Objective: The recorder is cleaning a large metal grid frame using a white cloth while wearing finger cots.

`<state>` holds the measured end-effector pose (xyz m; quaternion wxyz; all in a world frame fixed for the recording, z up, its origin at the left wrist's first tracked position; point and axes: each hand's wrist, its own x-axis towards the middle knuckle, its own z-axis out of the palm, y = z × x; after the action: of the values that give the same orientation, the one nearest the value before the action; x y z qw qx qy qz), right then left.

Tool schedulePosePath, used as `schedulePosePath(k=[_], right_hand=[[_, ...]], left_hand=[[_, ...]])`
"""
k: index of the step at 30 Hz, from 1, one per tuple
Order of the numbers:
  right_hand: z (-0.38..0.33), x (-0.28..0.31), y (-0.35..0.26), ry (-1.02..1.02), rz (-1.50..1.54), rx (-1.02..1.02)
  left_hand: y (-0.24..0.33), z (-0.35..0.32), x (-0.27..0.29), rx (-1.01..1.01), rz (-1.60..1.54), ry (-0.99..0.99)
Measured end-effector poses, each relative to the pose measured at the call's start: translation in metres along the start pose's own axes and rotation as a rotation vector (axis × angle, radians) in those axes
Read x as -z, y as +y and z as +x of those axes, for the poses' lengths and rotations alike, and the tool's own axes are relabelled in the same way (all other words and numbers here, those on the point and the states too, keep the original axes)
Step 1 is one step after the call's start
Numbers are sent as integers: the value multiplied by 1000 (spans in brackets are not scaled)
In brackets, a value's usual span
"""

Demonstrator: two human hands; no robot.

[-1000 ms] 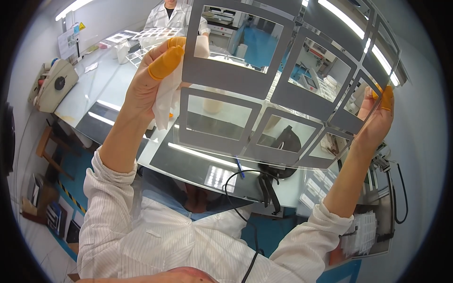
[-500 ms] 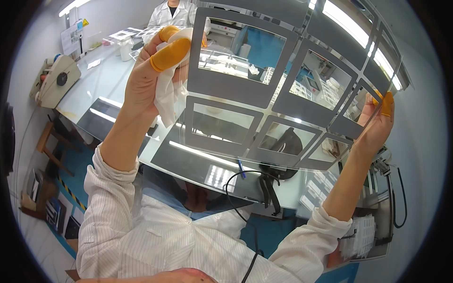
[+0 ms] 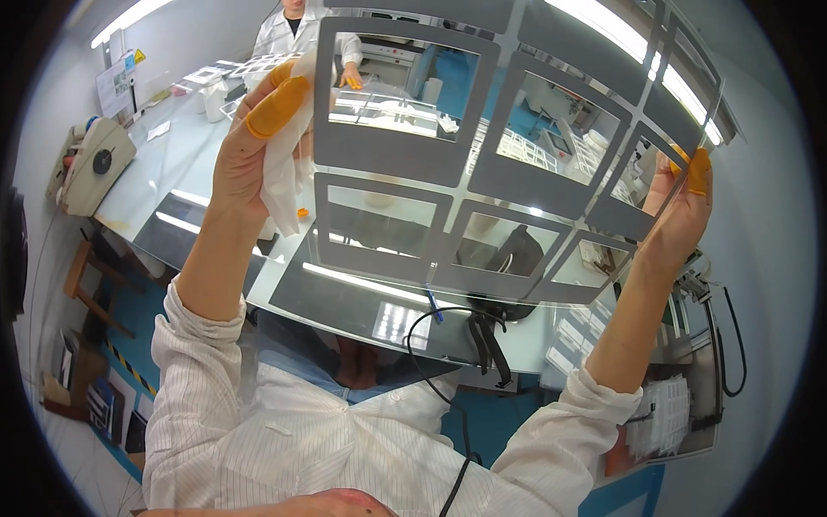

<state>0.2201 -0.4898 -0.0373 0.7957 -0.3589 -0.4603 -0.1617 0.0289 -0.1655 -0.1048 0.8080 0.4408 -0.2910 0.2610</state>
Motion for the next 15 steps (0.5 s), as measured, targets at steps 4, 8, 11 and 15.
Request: schedulePosePath(k=[4, 8, 11, 15], right_hand=[[0, 0, -5, -22, -17, 33], [-5, -10, -4, 122, 14, 47], [-6, -3, -9, -7, -17, 47], [-8, -11, -11, -23, -32, 85]], left_hand=[[-1, 2, 2, -13, -39, 8], [-2, 2, 10, -54, -32, -6], [-3, 2, 21, -102, -25, 91], [1, 1, 33, -112, -7, 78]])
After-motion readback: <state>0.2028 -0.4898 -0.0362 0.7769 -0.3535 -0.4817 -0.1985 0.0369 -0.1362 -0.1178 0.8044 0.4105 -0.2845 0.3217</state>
